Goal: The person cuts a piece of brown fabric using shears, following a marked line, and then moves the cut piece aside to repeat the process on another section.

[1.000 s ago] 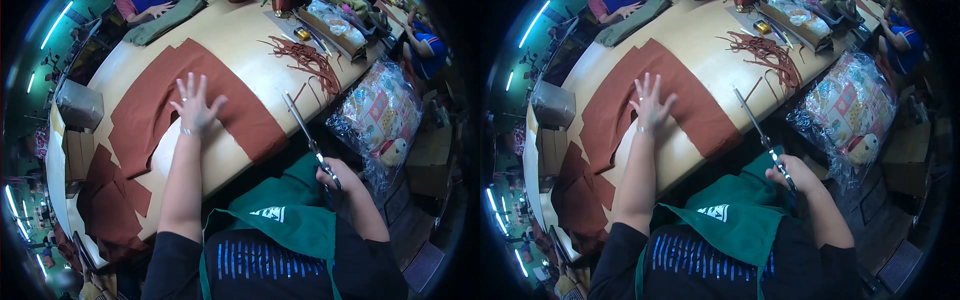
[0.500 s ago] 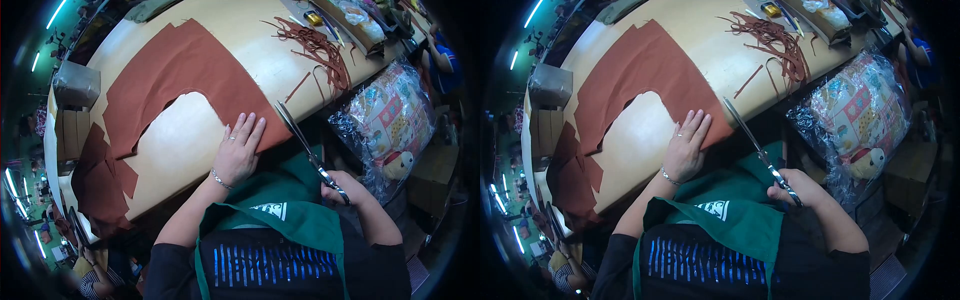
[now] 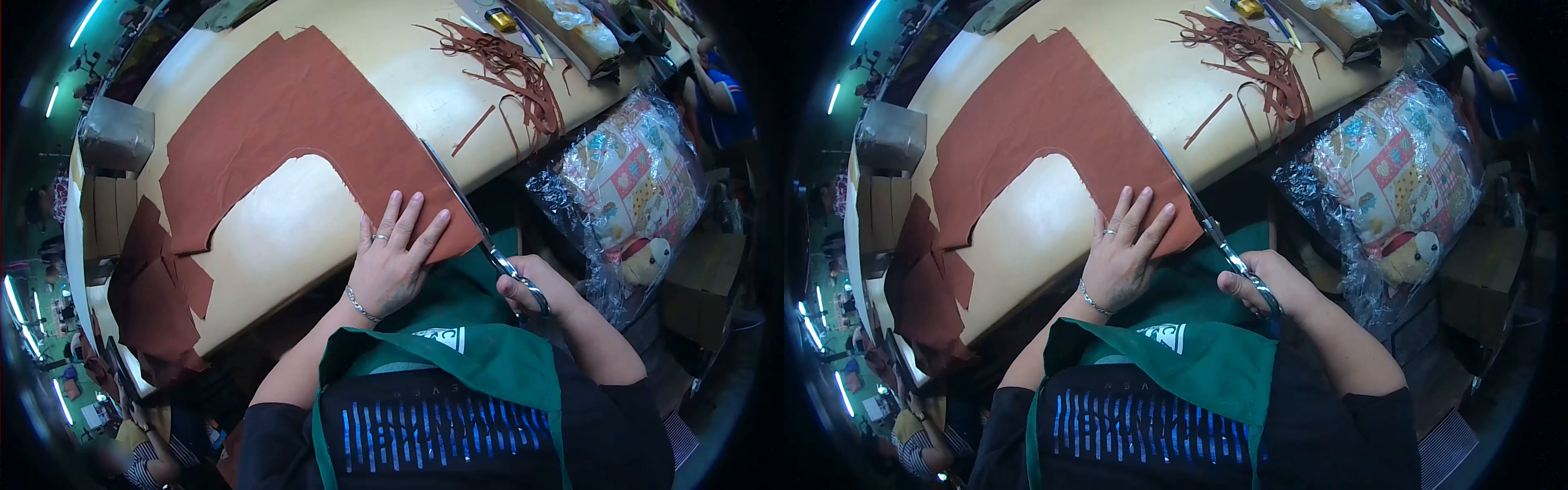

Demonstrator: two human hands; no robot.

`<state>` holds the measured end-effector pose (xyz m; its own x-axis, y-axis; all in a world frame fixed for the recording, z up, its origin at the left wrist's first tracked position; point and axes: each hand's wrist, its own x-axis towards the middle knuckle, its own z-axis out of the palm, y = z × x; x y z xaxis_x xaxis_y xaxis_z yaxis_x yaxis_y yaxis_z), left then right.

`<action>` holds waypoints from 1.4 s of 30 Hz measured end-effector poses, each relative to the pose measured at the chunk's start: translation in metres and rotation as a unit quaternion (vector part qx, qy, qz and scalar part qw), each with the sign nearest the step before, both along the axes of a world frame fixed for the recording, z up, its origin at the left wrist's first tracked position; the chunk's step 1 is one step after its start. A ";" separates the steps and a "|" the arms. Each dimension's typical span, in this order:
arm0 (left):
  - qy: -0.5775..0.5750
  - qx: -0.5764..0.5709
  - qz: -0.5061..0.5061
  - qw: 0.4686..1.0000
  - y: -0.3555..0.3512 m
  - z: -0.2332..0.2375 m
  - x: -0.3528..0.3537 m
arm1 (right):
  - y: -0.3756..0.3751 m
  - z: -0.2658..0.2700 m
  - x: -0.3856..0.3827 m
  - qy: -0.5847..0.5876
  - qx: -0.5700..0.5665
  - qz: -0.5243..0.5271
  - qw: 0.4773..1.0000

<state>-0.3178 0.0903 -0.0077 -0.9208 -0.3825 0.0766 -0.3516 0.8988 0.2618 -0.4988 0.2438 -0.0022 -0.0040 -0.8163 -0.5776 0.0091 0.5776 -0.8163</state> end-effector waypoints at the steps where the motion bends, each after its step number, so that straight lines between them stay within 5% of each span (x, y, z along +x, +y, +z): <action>1: -0.001 0.003 0.002 1.000 0.000 0.001 0.000 | 0.000 0.000 0.001 -0.005 0.006 -0.010 1.000; 42: 0.011 0.072 -0.055 0.996 0.006 0.007 0.013 | -0.013 0.012 0.018 0.052 0.000 -0.042 0.998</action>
<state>-0.3046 0.0959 -0.0010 -0.9562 -0.2888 0.0487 -0.2466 0.8837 0.3977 -0.4809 0.2310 0.0096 -0.1321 -0.8109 -0.5701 -0.0282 0.5780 -0.8156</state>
